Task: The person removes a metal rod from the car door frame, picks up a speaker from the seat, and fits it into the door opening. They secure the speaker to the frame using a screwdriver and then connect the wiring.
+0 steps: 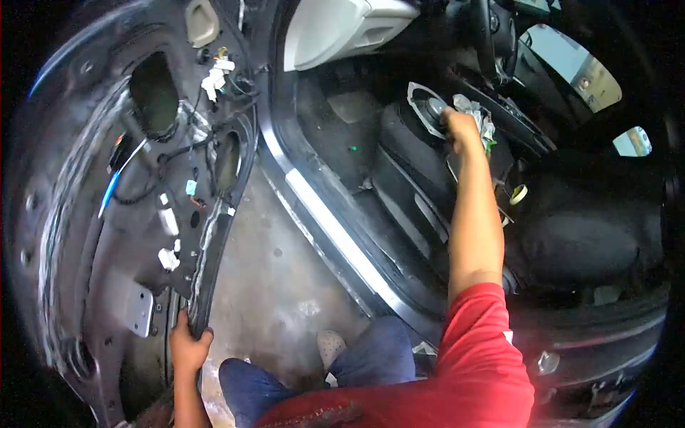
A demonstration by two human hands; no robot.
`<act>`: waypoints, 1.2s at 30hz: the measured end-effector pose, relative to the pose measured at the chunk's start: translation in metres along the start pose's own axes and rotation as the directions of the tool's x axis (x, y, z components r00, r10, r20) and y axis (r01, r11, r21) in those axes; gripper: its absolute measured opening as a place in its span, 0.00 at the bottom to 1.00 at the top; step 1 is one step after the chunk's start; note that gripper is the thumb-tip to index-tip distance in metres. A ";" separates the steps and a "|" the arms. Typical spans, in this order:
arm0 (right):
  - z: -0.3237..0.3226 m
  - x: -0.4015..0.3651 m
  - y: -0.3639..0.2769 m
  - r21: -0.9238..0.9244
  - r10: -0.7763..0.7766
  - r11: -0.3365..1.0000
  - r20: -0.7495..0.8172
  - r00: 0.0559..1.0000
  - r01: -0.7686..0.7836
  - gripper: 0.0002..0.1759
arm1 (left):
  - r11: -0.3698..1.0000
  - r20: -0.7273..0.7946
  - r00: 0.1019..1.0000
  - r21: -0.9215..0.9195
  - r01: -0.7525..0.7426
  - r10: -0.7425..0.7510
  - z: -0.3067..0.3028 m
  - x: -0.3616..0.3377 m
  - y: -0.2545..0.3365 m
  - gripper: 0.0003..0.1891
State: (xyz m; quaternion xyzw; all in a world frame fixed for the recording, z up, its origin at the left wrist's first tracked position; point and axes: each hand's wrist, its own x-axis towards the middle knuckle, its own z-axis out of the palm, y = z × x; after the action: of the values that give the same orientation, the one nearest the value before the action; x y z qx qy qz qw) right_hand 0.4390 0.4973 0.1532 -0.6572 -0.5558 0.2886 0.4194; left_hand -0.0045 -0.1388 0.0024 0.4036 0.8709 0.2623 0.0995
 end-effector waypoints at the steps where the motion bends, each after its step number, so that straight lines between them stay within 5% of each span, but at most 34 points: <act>1: -0.017 0.020 0.019 0.294 0.060 0.950 0.155 0.986 -0.104 0.17 | 1.000 0.032 0.999 0.006 0.009 -0.010 0.000 0.001 0.006 0.41; 2: -0.034 0.023 0.026 0.549 0.070 0.802 0.305 0.950 -0.235 0.09 | 0.994 0.028 0.995 0.048 0.094 -0.095 -0.001 0.004 0.014 0.40; 3: -0.048 0.015 0.029 0.675 0.031 0.705 0.277 0.960 -0.218 0.09 | 0.981 0.014 0.985 0.089 0.171 -0.173 -0.001 0.007 0.021 0.39; 5: -0.072 0.011 0.034 0.841 0.085 0.502 0.186 0.979 -0.203 0.13 | 0.984 -0.062 0.996 0.163 0.070 -0.061 0.015 0.005 -0.008 0.37; 7: -0.088 -0.002 0.022 0.793 0.218 0.555 0.153 0.964 -0.251 0.17 | 0.985 -0.065 0.998 0.174 0.011 0.000 0.012 0.007 -0.007 0.36; 10: -0.095 -0.009 0.005 0.364 0.245 0.891 0.120 0.962 -0.272 0.13 | 0.953 0.072 0.980 0.256 0.162 -0.186 0.010 0.008 -0.002 0.41; 12: -0.082 0.008 0.023 0.013 -0.065 0.998 0.198 0.978 0.063 0.16 | 0.952 0.115 0.993 0.305 -0.010 -0.026 0.006 0.007 -0.003 0.47; 13: -0.081 0.002 0.007 -0.165 -0.092 0.976 0.279 0.956 0.142 0.16 | 0.926 0.211 0.954 0.353 0.131 -0.215 -0.003 0.007 0.020 0.51; 16: -0.066 -0.006 -0.042 -0.608 0.174 0.793 0.286 0.942 0.039 0.19 | 0.918 0.320 0.919 0.384 0.097 -0.231 -0.012 0.004 0.067 0.53; 18: -0.049 0.001 -0.033 -0.696 0.165 0.717 0.221 0.961 0.037 0.18 | 0.915 0.380 0.889 0.391 0.096 -0.256 -0.018 -0.006 0.104 0.53; 20: -0.031 0.010 -0.019 -0.765 0.132 0.643 0.158 0.979 0.037 0.18 | 0.918 0.497 0.866 0.364 -0.159 -0.047 -0.024 -0.012 0.145 0.55; 24: -0.025 0.001 -0.003 -0.713 0.158 0.698 0.060 0.986 -0.069 0.17 | 0.966 0.700 0.710 0.122 -0.227 0.079 -0.024 -0.025 0.186 0.54; 26: -0.039 0.002 0.028 -0.232 0.034 0.973 0.160 0.987 0.004 0.15 | 0.987 0.735 0.675 0.043 -0.152 0.072 -0.039 -0.027 0.216 0.51; 27: -0.047 0.001 0.030 -0.046 -0.014 0.999 0.163 0.987 0.022 0.10 | 0.989 0.741 0.668 0.042 -0.141 0.064 -0.039 -0.023 0.223 0.51; 28: -0.059 -0.003 0.034 -0.059 -0.003 0.998 0.174 0.985 0.013 0.10 | 0.992 0.741 0.666 0.003 -0.124 0.081 -0.037 -0.022 0.229 0.46; 30: -0.087 -0.020 0.046 0.426 0.360 0.792 0.252 0.898 -0.438 0.07 | 0.992 0.722 0.680 -0.113 -0.061 0.124 -0.036 -0.020 0.245 0.35; 31: -0.096 -0.030 0.045 0.506 0.521 0.640 0.268 0.811 -0.578 0.07 | 0.991 0.707 0.701 -0.136 0.004 0.094 -0.040 -0.018 0.259 0.34; 36: -0.128 -0.063 0.044 0.350 0.724 0.560 0.234 0.649 -0.751 0.08 | 0.941 0.689 0.720 -0.290 0.173 0.080 -0.028 -0.008 0.308 0.28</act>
State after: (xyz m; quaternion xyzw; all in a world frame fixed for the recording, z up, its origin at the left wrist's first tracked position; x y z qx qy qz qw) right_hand 0.5551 0.4050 0.1709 -0.7137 -0.1677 0.5690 0.3724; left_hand 0.1907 0.0095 0.1911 0.4267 0.7227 0.2337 0.4909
